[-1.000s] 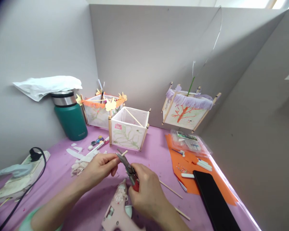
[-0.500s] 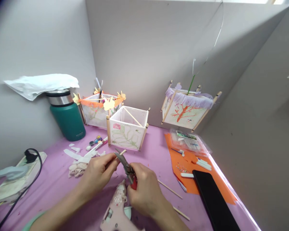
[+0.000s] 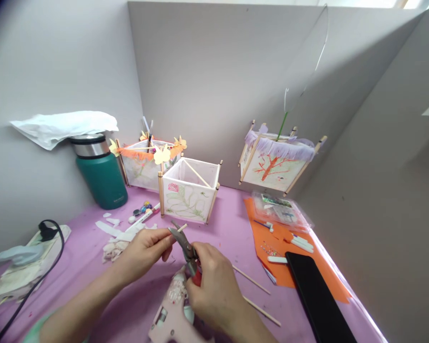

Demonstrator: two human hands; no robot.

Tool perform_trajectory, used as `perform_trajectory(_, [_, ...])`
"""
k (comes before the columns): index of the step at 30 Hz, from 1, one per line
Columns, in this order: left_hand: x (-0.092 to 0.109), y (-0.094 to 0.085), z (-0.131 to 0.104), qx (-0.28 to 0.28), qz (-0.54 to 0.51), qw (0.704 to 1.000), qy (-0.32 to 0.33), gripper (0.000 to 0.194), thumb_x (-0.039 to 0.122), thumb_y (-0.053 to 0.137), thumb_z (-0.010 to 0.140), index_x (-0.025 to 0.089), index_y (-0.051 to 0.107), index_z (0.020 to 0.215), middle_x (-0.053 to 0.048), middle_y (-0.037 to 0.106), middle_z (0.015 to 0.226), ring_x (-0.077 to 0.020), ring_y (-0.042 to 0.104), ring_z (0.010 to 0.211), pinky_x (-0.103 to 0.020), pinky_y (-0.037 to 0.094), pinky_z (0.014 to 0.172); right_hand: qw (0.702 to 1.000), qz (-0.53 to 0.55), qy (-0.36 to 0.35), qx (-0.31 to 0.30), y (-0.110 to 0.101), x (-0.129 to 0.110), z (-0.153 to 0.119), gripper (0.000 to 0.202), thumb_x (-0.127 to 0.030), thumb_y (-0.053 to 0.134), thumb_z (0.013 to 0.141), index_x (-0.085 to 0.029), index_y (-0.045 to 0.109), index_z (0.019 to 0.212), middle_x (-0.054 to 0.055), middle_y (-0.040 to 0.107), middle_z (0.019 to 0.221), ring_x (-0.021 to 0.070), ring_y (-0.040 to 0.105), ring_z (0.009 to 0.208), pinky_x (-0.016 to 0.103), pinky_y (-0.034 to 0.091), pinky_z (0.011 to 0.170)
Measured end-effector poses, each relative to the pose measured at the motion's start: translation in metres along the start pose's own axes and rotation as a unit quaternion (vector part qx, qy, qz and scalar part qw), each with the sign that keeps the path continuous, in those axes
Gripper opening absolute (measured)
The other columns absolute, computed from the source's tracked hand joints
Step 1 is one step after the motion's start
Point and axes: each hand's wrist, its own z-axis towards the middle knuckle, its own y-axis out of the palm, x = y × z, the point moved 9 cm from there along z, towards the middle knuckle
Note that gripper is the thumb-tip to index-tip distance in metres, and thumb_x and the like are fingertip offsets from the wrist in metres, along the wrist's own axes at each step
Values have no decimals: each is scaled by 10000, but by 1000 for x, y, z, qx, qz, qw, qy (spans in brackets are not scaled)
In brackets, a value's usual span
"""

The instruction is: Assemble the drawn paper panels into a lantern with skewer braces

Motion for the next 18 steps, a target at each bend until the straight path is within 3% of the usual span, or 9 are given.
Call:
perform_trajectory(6, [-8, 7, 1, -56, -84, 994, -35, 436, 457, 434, 872, 162, 544, 570, 38, 491, 490, -74, 359, 453, -193, 256, 452, 1000, 17, 1, -1, 1, 0, -1, 423, -29, 455, 589, -181, 525, 977, 39, 568, 886, 182, 488, 797, 281, 351, 694])
perform_trajectory(11, [-8, 6, 2, -59, -71, 995, -49, 431, 420, 435, 872, 160, 518, 539, 43, 464, 476, -74, 367, 456, -192, 266, 462, 1000, 19, -10, -2, 1, 2, 2, 354, -16, 445, 576, -181, 510, 882, 21, 548, 830, 161, 469, 740, 265, 335, 652])
perform_trajectory(18, [-5, -3, 1, 13, 41, 999, -31, 433, 411, 394, 887, 170, 518, 550, 26, 538, 523, -101, 481, 532, -209, 339, 562, 999, -22, -25, 6, 3, 5, 9, 297, -23, 445, 570, -182, 493, 815, -9, 492, 735, 140, 411, 660, 255, 282, 592])
